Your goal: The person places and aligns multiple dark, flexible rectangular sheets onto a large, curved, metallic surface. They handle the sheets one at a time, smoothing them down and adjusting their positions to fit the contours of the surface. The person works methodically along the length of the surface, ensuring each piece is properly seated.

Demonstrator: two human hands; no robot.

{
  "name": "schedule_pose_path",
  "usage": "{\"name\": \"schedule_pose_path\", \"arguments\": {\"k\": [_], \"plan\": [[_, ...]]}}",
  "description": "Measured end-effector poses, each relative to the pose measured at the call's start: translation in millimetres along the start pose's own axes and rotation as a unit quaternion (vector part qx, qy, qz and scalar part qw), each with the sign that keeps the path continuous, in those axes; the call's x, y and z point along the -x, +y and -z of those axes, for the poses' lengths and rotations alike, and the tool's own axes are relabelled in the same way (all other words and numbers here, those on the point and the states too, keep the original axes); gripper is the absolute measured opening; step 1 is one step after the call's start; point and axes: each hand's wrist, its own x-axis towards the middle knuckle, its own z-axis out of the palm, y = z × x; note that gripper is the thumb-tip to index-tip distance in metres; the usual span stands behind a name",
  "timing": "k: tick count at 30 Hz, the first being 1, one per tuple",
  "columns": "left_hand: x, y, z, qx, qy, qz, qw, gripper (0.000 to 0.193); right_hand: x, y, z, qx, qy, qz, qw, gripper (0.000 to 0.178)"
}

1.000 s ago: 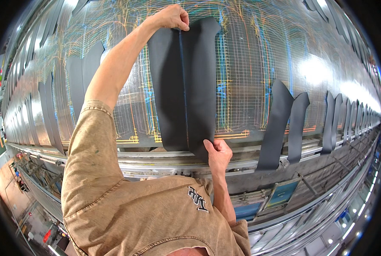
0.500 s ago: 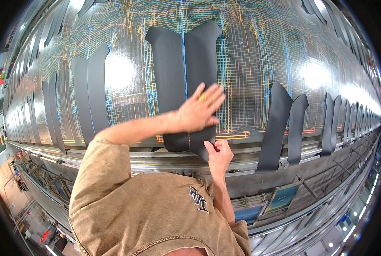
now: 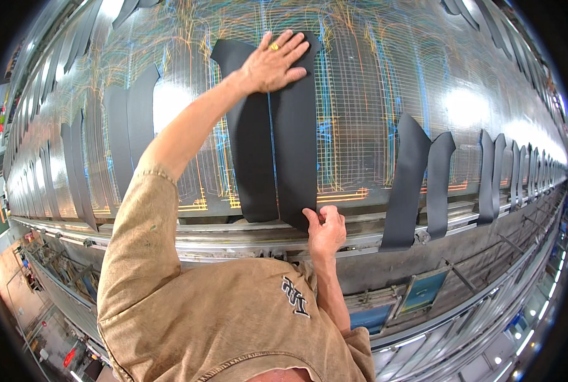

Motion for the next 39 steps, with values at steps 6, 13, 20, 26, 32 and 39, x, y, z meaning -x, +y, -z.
{"name": "schedule_pose_path", "arguments": {"k": [6, 13, 20, 26, 32, 39], "plan": [[-6.6, -17.3, -2.6, -0.092, 0.003, 0.034, 0.995, 0.058, 0.5, -1.0, 6.4, 0.129, 0.004, 0.092, 0.987, 0.032], [107.4, 137.7, 43.1, 0.114, -0.066, -0.128, 0.983, 0.069, -2.8, 0.3, 10.2, 0.153, -0.024, 0.052, 0.987, 0.028], [190.2, 201.7, 68.7, 0.135, -0.129, -0.117, 0.975, 0.072, -3.8, 9.8, 3.4, 0.122, 0.000, 0.114, 0.986, 0.026], [195.3, 204.9, 68.1, 0.081, -0.114, -0.132, 0.981, 0.074, -1.8, 23.9, 11.4, 0.075, -0.050, 0.178, 0.980, 0.023], [196.4, 207.4, 71.2, 0.029, -0.131, -0.152, 0.979, 0.069, 12.9, 33.5, 14.0, 0.032, 0.049, 0.270, 0.961, 0.019], [195.9, 192.9, 66.2, 0.179, -0.154, -0.212, 0.948, 0.054, 17.6, 28.4, 22.1, -0.052, 0.056, 0.266, 0.961, 0.014]]}}
